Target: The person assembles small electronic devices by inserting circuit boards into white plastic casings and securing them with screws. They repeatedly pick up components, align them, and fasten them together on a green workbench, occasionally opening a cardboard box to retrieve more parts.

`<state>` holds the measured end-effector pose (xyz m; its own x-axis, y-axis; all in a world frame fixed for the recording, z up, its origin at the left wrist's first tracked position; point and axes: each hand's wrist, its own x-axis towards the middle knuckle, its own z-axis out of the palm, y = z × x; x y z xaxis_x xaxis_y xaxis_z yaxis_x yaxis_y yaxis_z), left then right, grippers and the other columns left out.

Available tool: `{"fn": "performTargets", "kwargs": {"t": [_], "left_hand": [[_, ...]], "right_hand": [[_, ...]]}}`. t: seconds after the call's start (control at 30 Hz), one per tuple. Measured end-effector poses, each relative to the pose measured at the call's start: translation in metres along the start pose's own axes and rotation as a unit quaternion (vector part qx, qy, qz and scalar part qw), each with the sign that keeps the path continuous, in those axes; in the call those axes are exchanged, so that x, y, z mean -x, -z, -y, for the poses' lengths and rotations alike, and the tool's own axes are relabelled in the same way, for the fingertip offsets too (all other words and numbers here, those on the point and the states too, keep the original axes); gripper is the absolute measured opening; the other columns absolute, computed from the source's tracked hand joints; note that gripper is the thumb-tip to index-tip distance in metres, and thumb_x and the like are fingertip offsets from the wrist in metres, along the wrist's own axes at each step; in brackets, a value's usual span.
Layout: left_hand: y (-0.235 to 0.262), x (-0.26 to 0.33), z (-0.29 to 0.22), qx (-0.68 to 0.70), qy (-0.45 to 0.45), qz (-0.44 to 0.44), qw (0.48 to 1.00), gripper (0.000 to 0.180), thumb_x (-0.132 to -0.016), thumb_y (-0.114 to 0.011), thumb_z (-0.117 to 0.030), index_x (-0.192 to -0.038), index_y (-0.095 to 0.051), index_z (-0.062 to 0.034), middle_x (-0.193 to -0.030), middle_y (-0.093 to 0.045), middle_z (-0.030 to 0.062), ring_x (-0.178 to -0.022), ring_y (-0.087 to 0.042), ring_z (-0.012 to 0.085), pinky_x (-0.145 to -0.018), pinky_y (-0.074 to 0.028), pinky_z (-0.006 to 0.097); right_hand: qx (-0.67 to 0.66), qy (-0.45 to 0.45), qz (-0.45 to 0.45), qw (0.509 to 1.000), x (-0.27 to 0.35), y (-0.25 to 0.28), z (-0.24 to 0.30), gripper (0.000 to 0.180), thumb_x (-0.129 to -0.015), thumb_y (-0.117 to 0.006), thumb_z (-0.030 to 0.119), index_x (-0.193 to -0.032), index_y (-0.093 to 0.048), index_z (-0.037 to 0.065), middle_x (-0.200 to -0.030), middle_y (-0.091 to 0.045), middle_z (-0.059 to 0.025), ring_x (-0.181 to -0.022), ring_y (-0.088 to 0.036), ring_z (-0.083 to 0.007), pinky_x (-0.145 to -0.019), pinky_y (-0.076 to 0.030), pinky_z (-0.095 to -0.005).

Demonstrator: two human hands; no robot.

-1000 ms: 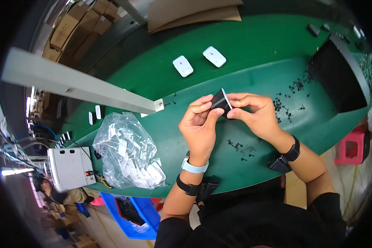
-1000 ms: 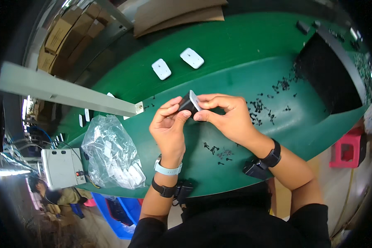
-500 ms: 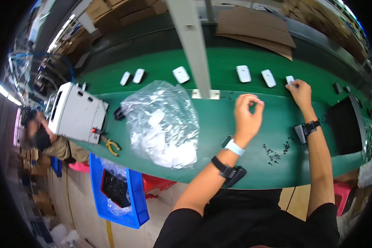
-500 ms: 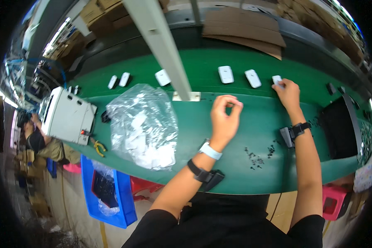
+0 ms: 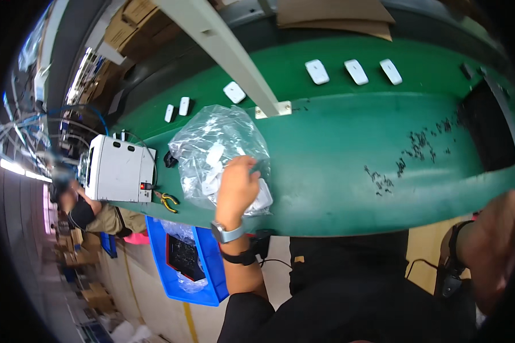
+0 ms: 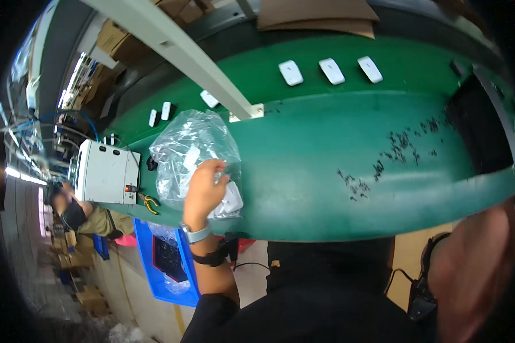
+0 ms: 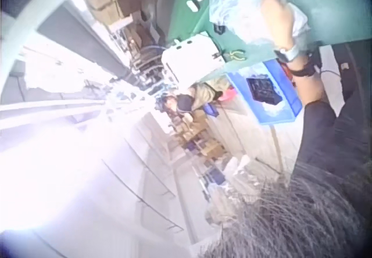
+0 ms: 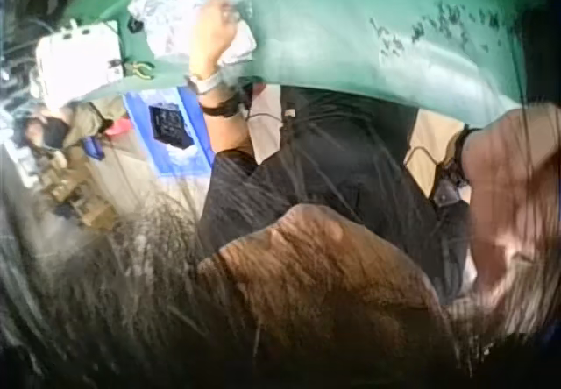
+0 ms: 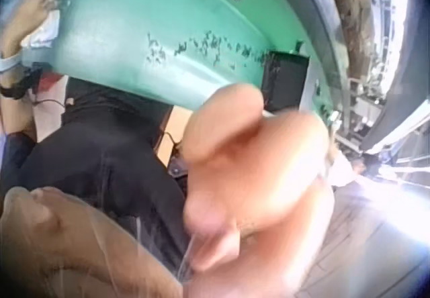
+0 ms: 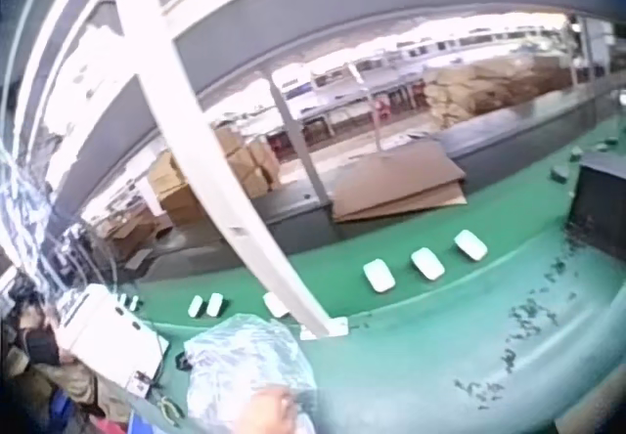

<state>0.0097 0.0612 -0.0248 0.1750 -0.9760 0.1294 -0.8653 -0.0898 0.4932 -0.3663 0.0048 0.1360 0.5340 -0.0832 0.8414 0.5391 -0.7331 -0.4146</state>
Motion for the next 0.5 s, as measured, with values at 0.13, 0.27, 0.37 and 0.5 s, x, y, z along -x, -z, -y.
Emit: {"fn": "performTargets", "kwargs": {"t": [0.13, 0.27, 0.37, 0.5], "left_hand": [[0.015, 0.015, 0.009, -0.021, 0.006, 0.090, 0.996, 0.039, -0.073, -0.075, -0.002, -0.110, -0.063, 0.0025, -0.106, -0.065, 0.0223, -0.102, -0.062, 0.0400, -0.087, -0.050, 0.045], [0.011, 0.018, 0.001, -0.037, 0.053, 0.120, 0.991, 0.044, -0.071, -0.079, -0.002, -0.113, -0.064, 0.0016, -0.104, -0.066, 0.0174, -0.099, -0.064, 0.0309, -0.090, -0.051, 0.039], [0.010, 0.018, 0.004, -0.029, 0.058, 0.142, 0.988, 0.041, -0.069, -0.080, -0.002, -0.107, -0.065, 0.0013, -0.101, -0.066, 0.0185, -0.098, -0.063, 0.0347, -0.086, -0.051, 0.041], [0.016, 0.009, -0.006, -0.041, 0.031, 0.145, 0.988, 0.035, -0.069, -0.079, -0.001, -0.101, -0.067, 0.0002, -0.097, -0.066, 0.0189, -0.094, -0.063, 0.0360, -0.084, -0.050, 0.041]], "right_hand": [[-0.094, 0.005, -0.051, 0.994, 0.022, 0.009, 0.010, 0.008, -0.087, -0.064, -0.003, -0.081, -0.059, 0.001, -0.087, -0.059, -0.0098, -0.077, -0.052, -0.0175, -0.067, -0.043, -0.0258], [-0.181, -0.001, -0.116, 0.976, 0.046, 0.014, 0.034, 0.010, -0.086, -0.063, -0.005, -0.078, -0.059, 0.000, -0.083, -0.059, -0.0107, -0.072, -0.052, -0.0177, -0.064, -0.043, -0.0258], [-0.227, 0.002, -0.155, 0.962, 0.060, 0.017, 0.050, 0.013, -0.086, -0.062, -0.006, -0.076, -0.059, 0.000, -0.080, -0.059, -0.0113, -0.068, -0.052, -0.0179, -0.061, -0.043, -0.0258], [-0.260, 0.010, -0.189, 0.947, 0.073, 0.018, 0.071, 0.015, -0.086, -0.060, -0.007, -0.072, -0.058, -0.001, -0.077, -0.059, -0.0122, -0.064, -0.052, -0.0181, -0.058, -0.043, -0.0257]]}}
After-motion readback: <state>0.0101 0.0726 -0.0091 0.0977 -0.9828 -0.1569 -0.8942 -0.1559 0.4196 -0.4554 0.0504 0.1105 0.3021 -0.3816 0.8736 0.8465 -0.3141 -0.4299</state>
